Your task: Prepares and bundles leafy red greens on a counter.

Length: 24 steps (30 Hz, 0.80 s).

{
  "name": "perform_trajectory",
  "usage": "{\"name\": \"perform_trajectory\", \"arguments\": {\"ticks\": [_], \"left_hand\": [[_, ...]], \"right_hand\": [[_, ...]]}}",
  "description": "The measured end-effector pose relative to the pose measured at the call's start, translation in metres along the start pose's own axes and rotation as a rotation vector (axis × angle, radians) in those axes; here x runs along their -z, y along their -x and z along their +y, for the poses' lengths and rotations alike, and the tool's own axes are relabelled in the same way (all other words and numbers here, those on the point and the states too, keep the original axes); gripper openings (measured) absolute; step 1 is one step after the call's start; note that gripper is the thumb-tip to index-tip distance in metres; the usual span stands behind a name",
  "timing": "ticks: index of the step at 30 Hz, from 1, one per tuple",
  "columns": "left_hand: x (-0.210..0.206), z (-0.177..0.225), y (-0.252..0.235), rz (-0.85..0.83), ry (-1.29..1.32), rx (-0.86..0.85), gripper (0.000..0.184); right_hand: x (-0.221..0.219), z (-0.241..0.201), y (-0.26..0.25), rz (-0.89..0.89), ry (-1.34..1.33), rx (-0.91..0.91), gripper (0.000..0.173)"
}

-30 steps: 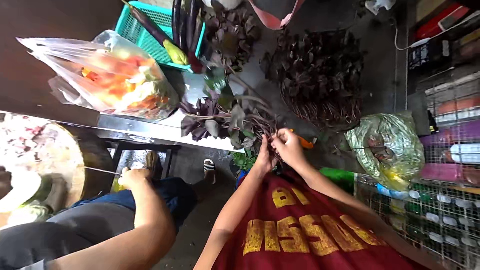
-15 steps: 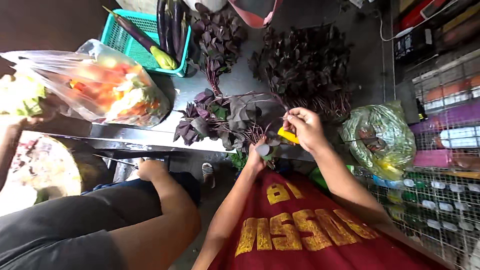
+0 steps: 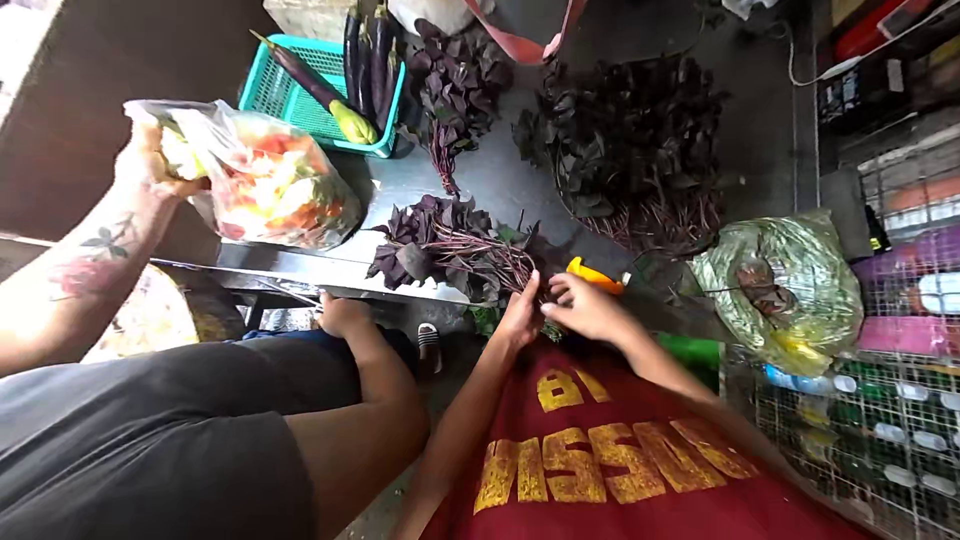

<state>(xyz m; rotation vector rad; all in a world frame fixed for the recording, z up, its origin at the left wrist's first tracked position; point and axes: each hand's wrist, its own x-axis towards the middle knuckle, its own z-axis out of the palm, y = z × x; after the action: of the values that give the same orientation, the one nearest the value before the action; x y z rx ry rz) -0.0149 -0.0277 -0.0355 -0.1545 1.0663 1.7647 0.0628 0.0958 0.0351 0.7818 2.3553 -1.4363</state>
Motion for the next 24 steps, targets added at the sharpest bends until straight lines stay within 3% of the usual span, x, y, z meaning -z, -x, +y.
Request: {"name": "perform_trajectory", "arguments": {"ticks": [2,3,9,12,13,14,16,18,19,21,24], "left_hand": [[-0.003,0.002,0.002,-0.032,-0.072,-0.045,0.040],[-0.003,0.004,0.003,-0.052,-0.137,-0.066,0.038],[-0.008,0.019,0.016,-0.098,-0.582,-0.003,0.048],[-0.016,0.050,0.041,-0.194,-1.034,0.088,0.062],[-0.024,0.063,0.059,-0.250,-1.212,0.042,0.059],[-0.036,0.075,0.080,-0.295,-1.373,-0.068,0.055],[-0.070,0.089,0.119,-0.293,-1.627,-0.475,0.050],[-0.103,0.095,0.130,-0.318,-1.778,-0.819,0.063],[-0.114,0.096,0.126,-0.358,-1.838,-0.878,0.074],[-0.123,0.091,0.113,-0.430,-1.928,-0.823,0.090],[-0.123,0.080,0.097,-0.552,-1.815,-0.474,0.071]], "right_hand": [[-0.027,0.000,-0.003,-0.059,-0.041,-0.002,0.062],[-0.029,0.001,-0.002,-0.056,-0.047,0.012,0.054],[-0.014,0.009,0.007,-0.070,-0.091,0.077,0.045],[-0.009,0.006,0.019,-0.038,-0.065,0.153,0.040],[-0.003,0.004,0.026,-0.044,-0.046,0.205,0.044],[0.006,-0.001,0.035,-0.048,-0.024,0.255,0.046],[0.026,-0.018,0.058,-0.070,0.123,0.307,0.041],[0.047,-0.034,0.085,-0.120,0.338,0.430,0.034],[0.059,-0.038,0.099,-0.149,0.415,0.517,0.028],[0.072,-0.027,0.113,-0.044,0.492,0.806,0.008],[0.094,-0.008,0.103,-0.066,0.422,0.898,0.017]]}}
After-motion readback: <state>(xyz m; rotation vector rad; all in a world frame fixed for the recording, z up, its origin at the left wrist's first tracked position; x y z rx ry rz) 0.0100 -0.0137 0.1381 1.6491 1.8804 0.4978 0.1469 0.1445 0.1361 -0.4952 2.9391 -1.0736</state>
